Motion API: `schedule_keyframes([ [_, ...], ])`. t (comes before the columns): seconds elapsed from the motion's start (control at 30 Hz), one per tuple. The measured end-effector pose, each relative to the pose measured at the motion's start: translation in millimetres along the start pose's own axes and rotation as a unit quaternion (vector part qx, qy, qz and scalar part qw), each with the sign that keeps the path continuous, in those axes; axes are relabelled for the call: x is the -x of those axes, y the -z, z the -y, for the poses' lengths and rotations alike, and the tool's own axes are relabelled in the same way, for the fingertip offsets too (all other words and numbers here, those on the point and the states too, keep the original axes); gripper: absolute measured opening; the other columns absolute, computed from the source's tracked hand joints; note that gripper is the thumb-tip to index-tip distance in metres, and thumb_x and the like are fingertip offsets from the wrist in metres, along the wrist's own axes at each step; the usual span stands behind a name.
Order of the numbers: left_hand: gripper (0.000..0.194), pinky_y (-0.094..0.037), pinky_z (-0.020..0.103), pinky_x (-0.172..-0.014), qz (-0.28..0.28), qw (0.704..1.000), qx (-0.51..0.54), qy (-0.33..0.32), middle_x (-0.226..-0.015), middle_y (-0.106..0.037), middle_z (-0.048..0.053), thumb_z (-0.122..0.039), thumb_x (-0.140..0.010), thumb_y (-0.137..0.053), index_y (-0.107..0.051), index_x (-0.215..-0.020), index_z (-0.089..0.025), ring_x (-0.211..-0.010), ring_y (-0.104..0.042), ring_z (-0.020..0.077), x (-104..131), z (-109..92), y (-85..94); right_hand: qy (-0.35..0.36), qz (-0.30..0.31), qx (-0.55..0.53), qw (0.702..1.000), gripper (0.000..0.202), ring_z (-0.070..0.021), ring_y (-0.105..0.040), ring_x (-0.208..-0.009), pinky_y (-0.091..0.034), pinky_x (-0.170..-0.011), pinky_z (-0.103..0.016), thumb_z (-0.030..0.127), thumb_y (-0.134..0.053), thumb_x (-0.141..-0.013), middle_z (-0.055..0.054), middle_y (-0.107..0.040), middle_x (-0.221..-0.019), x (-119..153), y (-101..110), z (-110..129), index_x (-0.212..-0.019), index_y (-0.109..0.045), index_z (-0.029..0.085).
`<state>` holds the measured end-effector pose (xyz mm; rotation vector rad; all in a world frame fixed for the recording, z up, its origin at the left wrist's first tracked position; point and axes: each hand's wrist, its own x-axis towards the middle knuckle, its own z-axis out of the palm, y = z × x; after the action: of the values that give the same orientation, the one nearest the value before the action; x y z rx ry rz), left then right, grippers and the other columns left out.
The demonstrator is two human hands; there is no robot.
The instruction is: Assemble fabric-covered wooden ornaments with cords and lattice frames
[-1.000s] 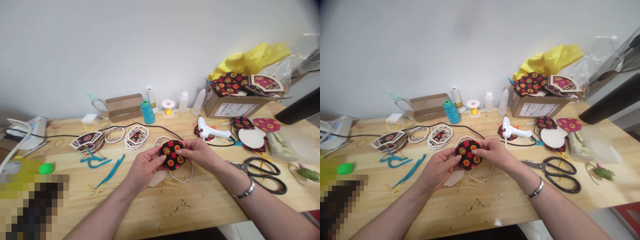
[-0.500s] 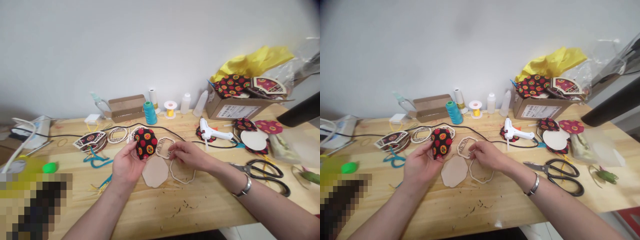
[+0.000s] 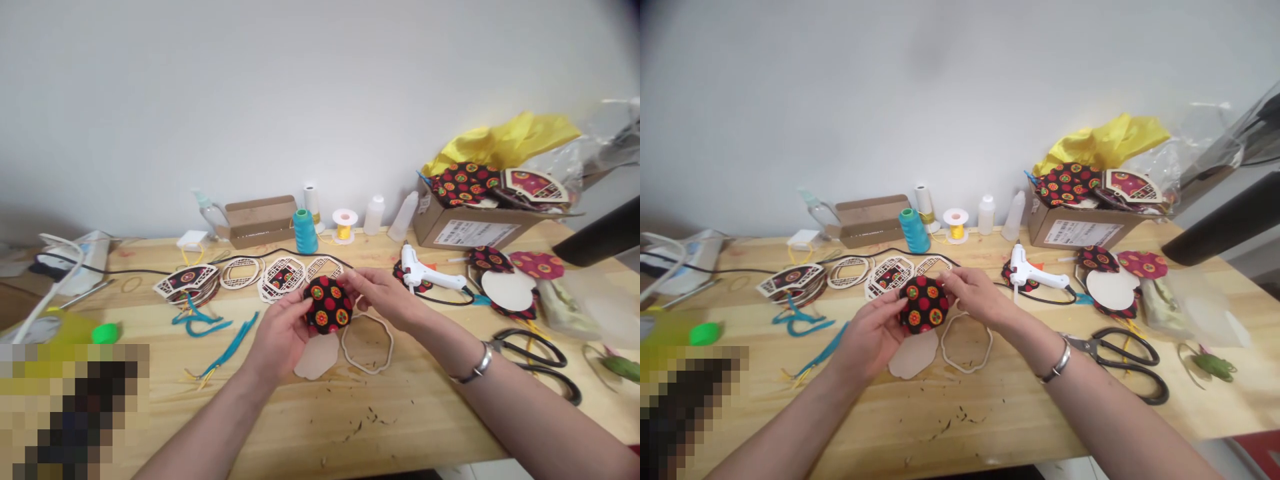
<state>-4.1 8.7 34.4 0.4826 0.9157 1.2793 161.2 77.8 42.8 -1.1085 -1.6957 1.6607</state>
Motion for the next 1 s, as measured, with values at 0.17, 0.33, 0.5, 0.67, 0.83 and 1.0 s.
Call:
schedule_keyframes([
  [0.17, 0.02, -0.054, 0.028, -0.06, 0.056, 0.994, -0.068, 0.069, -0.081, -0.073, 0.01, -0.022, -0.073, -0.069, -0.071, -0.09, -0.011, -0.067, -0.067, 0.0175, 3.6, 4.0, -14.7, -0.03, -0.021, -0.053, 0.998, 0.031, -0.0086, -0.048, -0.055, -0.037, -0.052, -0.022, 0.043, -0.071, -0.067, 0.001, -0.06, -0.064, 12.9, 2.0, -7.1, -0.075, -0.064, 0.014],
  [0.33, 0.028, -0.053, 0.029, -0.067, 0.035, 0.993, -0.096, 0.066, -0.08, -0.073, 0.009, -0.026, -0.068, -0.076, -0.071, -0.091, -0.011, -0.072, -0.066, 0.0172, -4.5, 4.4, -24.2, -0.017, -0.082, -0.041, 0.996, 0.027, -0.0091, -0.048, -0.054, -0.036, -0.049, -0.022, 0.041, -0.068, -0.067, 0.0, -0.061, -0.062, 15.6, 2.0, -7.4, -0.071, -0.064, 0.014],
  [0.5, 0.037, -0.052, 0.028, -0.065, 0.021, 0.994, -0.096, 0.05, -0.076, -0.073, 0.008, -0.028, -0.059, -0.083, -0.072, -0.09, -0.011, -0.067, -0.066, 0.0165, -9.8, 18.1, -22.4, -0.007, -0.093, 0.015, 0.996, 0.018, -0.01, -0.05, -0.055, -0.039, -0.052, -0.023, 0.032, -0.063, -0.07, 0.0, -0.062, -0.063, 16.2, 5.2, -7.7, -0.07, -0.066, 0.014],
  [0.67, 0.032, -0.052, 0.028, -0.068, 0.02, 0.995, -0.081, 0.049, -0.077, -0.073, 0.008, -0.026, -0.063, -0.08, -0.072, -0.091, -0.011, -0.07, -0.066, 0.0166, -9.1, 24.7, -14.5, -0.006, -0.1, 0.054, 0.994, 0.016, -0.0105, -0.05, -0.057, -0.04, -0.054, -0.023, 0.03, -0.061, -0.073, 0.0, -0.063, -0.064, 17.1, 5.8, -15.2, -0.071, -0.066, 0.015],
  [0.83, 0.031, -0.051, 0.026, -0.072, 0.023, 0.993, -0.106, 0.042, -0.081, -0.073, 0.008, -0.025, -0.064, -0.08, -0.072, -0.091, -0.012, -0.075, -0.065, 0.0154, -7.6, 26.1, -11.5, 0.032, -0.087, 0.067, 0.993, 0.015, -0.0112, -0.052, -0.059, -0.041, -0.056, -0.024, 0.029, -0.061, -0.075, 0.0, -0.061, -0.064, 18.8, -2.1, -24.0, -0.068, -0.063, 0.015],
  [1.0, 0.029, -0.051, 0.027, -0.067, 0.01, 0.992, -0.114, 0.054, -0.075, -0.072, 0.007, -0.028, -0.065, -0.079, -0.072, -0.088, -0.011, -0.07, -0.065, 0.0159, -6.9, 26.1, -13.7, 0.152, -0.165, 0.154, 0.962, 0.004, -0.0125, -0.054, -0.062, -0.044, -0.058, -0.025, 0.02, -0.062, -0.078, 0.0, -0.061, -0.067, 23.7, -3.7, -29.7, -0.075, -0.061, 0.017],
])
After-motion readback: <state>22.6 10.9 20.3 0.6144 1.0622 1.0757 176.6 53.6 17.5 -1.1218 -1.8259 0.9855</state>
